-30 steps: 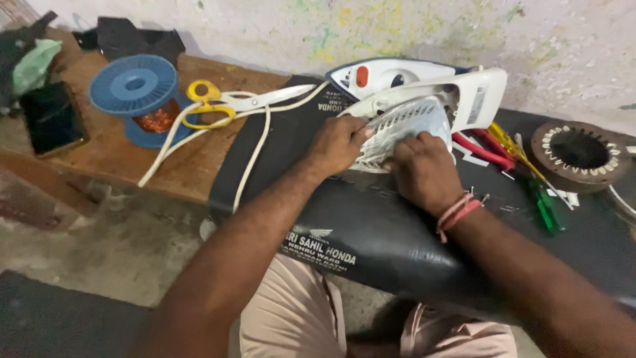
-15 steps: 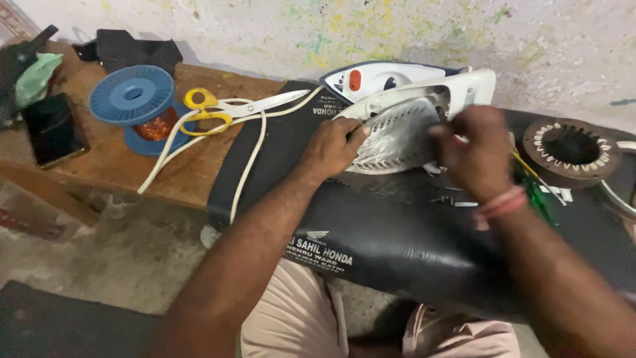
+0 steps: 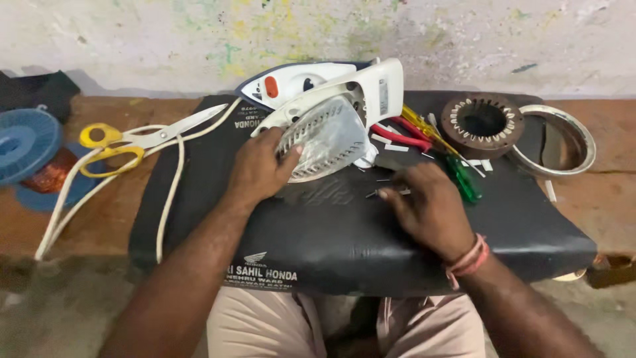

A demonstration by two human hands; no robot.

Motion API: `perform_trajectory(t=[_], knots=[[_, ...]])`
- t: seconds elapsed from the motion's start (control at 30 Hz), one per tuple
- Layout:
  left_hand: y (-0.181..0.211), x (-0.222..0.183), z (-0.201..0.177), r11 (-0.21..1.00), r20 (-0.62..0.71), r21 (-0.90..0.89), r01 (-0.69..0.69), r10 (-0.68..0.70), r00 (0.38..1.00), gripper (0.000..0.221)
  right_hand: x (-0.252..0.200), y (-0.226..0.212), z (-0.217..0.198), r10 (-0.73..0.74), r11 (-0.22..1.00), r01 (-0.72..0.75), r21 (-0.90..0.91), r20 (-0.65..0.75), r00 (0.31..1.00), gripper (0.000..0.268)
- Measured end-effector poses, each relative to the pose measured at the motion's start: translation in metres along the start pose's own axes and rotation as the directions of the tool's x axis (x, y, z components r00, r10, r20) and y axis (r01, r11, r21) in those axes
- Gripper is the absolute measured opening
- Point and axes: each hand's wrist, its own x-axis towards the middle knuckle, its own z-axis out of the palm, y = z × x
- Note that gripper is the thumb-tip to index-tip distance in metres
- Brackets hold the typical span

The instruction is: The person is repairing a disassembled electric iron. They repeatedly press and adjust a thin foil or mesh into the underside of the iron's soleplate using their fingers and a small metal tool. The iron remains open on a black cushioned work surface throughout the clip.

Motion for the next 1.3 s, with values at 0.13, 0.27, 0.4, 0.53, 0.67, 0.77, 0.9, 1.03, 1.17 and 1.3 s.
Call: perform_trajectory(t=[0.13,0.27,0.4,0.53,0.67,0.77,0.9,1.03,1.17,1.3], knots=[[-0.004,0.0,0.004,0.997,0.012,0.081,-0.02,0.019,1.0,0.058,-0.024,0.031,-0.017,-0.084,0.979,0.036,-0.198,-0.242,0.967,0.028],[0.0,0.001,0.004,0.999,-0.016,0.046,0.008,-0.007,1.0,0.044,-0.036,0.061,-0.043,0.107,0.896,-0.196,-0.399,-0.234,0.966,0.032],[-0.003,0.0,0.002,0.998,0.024,0.034,0.062,-0.062,0.998,0.042,-0.048,0.067,-0.035,0.236,0.833,-0.303,-0.464,-0.197,0.951,0.047],[0.001,-0.002,0.002,0.996,-0.051,0.039,-0.08,0.082,0.995,0.054,-0.071,0.089,-0.03,0.242,0.886,-0.319,-0.336,-0.25,0.937,0.041],[-0.005,-0.004,0.0,0.998,-0.083,-0.009,-0.069,0.068,0.994,0.038,-0.094,0.126,-0.041,0.178,0.925,-0.282,-0.255,-0.366,0.913,0.026],[-0.012,-0.005,0.006,0.996,-0.145,-0.06,-0.067,0.058,0.988,0.027,-0.111,0.141,-0.069,0.243,0.929,-0.335,-0.157,-0.424,0.872,0.015],[-0.002,-0.008,-0.001,0.996,-0.324,0.045,-0.08,0.09,0.942,0.02,-0.108,0.11,-0.108,0.312,0.933,-0.358,-0.015,-0.456,0.833,0.02],[0.051,-0.021,-0.018,0.894,-0.391,0.124,-0.431,0.443,0.807,0.027,-0.08,0.044,-0.115,0.318,0.933,-0.184,0.309,-0.47,0.823,0.019],[0.119,-0.041,-0.005,0.798,-0.423,0.185,-0.573,0.591,0.687,0.046,-0.027,-0.002,-0.073,0.176,0.809,0.029,0.587,-0.29,0.941,0.01],[0.133,-0.033,0.017,0.948,-0.099,-0.036,-0.317,0.312,0.945,0.032,0.021,-0.007,-0.034,0.301,0.523,-0.038,0.851,-0.142,0.943,0.011]])
